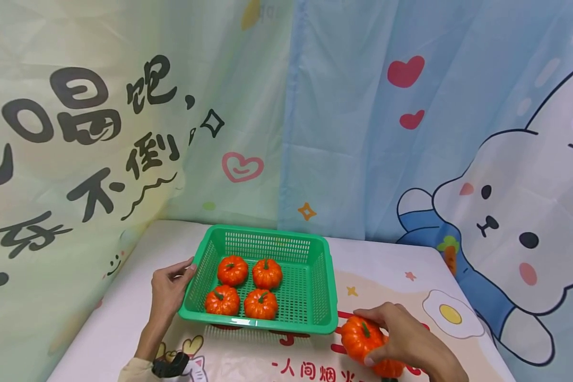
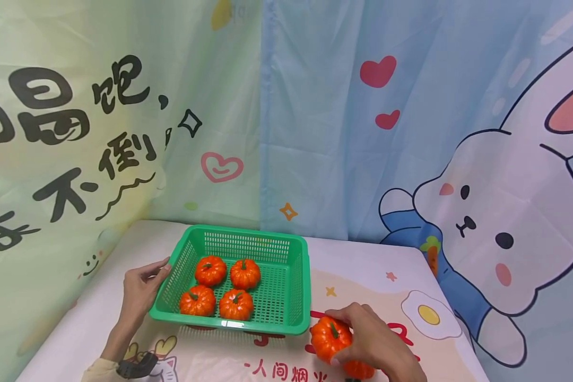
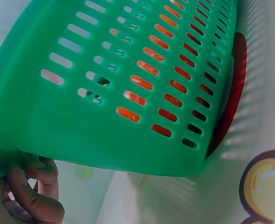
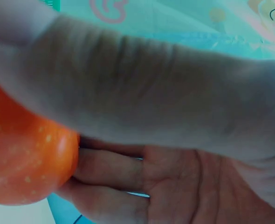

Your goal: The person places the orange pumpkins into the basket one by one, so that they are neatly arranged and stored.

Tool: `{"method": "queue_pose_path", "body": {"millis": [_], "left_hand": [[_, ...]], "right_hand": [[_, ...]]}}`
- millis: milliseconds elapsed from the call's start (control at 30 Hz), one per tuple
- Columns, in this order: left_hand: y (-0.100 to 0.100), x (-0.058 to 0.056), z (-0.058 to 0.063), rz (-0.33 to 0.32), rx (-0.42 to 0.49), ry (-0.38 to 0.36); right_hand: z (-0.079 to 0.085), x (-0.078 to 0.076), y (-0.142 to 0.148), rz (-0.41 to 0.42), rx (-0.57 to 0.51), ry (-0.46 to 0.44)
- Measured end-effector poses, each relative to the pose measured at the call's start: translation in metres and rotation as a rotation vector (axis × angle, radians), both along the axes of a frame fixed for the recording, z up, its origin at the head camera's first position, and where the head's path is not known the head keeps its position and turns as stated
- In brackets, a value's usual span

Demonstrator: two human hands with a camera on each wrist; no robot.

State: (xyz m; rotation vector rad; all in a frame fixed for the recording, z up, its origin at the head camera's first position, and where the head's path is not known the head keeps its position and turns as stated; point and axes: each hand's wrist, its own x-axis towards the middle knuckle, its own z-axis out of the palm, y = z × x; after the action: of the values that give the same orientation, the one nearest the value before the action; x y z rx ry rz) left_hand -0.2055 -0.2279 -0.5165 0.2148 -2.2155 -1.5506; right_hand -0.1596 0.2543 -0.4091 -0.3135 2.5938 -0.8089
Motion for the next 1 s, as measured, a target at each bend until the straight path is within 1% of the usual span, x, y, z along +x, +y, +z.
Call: {"method": "queue_pose_path", "body": {"millis": [167,367,533,800,1000], "left_hand": [[-0.001,0.000,-0.001,-0.001,-0.003,-0.004],[0.000,0.000,-0.001,0.003,-0.006,-0.018],[0.001,0.000,0.001,0.011,0.004,-0.017],[0.002,-0.002,0.001,0.018,0.019,-0.021],[0.002,-0.001,0.002,0.017,0.028,-0.028]], "right_hand": [[0.003,0.003,-0.005,-0.012,0.025,0.020],[0.010,0.007,-0.012,-0.030,0.082,0.076],[0.013,0.011,-0.019,-0.052,0.086,0.110],[0.019,0.007,-0.031,-0.026,0.038,0.138],[0.023,0.003,-0.041,0.016,0.021,0.209]]}}
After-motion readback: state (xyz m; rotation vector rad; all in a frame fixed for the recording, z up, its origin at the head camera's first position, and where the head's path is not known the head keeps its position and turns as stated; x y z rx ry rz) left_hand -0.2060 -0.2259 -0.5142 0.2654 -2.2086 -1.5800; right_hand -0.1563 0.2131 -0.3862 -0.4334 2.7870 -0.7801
